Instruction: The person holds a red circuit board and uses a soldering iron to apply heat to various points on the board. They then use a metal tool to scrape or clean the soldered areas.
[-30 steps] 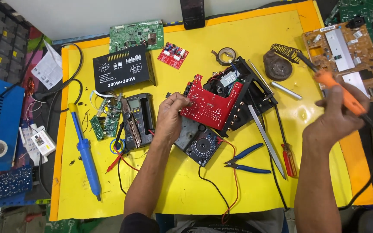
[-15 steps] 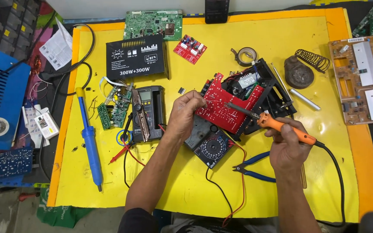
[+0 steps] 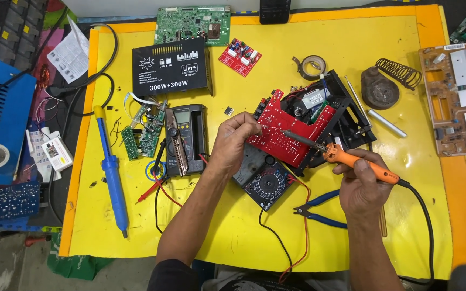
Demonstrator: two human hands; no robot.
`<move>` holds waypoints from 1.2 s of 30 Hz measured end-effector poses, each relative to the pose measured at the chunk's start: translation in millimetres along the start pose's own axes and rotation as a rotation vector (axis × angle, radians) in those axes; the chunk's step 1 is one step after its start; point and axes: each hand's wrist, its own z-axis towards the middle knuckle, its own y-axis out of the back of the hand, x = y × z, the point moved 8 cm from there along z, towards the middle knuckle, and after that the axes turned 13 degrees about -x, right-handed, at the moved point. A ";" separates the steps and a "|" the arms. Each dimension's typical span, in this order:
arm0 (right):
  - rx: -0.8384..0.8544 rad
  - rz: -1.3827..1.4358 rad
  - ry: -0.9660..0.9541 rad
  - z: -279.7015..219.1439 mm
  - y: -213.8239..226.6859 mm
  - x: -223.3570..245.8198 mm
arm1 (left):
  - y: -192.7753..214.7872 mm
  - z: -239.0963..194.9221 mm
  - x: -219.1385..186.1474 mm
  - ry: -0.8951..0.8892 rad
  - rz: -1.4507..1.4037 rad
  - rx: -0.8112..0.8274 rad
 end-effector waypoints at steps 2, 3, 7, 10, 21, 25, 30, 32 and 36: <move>0.000 0.009 0.000 0.5 2.0 -1.8 | 1.1 0.7 1.2 0.001 0.003 -0.001; 0.000 0.017 0.000 0.9 2.8 -2.5 | 1.5 1.2 1.7 0.001 0.006 -0.002; 0.000 0.016 0.003 0.7 1.3 -1.1 | 0.8 0.5 2.0 0.005 0.003 -0.002; 0.001 0.025 0.004 1.1 1.0 -1.1 | 1.1 0.4 3.1 0.000 0.009 -0.001; 0.005 0.041 0.005 2.1 2.4 -2.7 | 1.9 0.6 4.7 -0.005 0.005 0.010; 0.007 0.030 0.010 1.8 2.8 -3.8 | 3.1 0.7 7.3 -0.012 0.005 0.011; -0.006 0.039 -0.002 1.4 3.9 -4.8 | 1.4 0.4 3.8 -0.012 0.008 0.018; -0.011 0.034 -0.006 2.5 9.4 -6.9 | 1.8 1.3 4.6 -0.011 0.002 0.017; -0.019 0.092 -0.079 3.7 12.3 -6.0 | 0.0 -1.3 -0.1 -0.013 0.007 0.024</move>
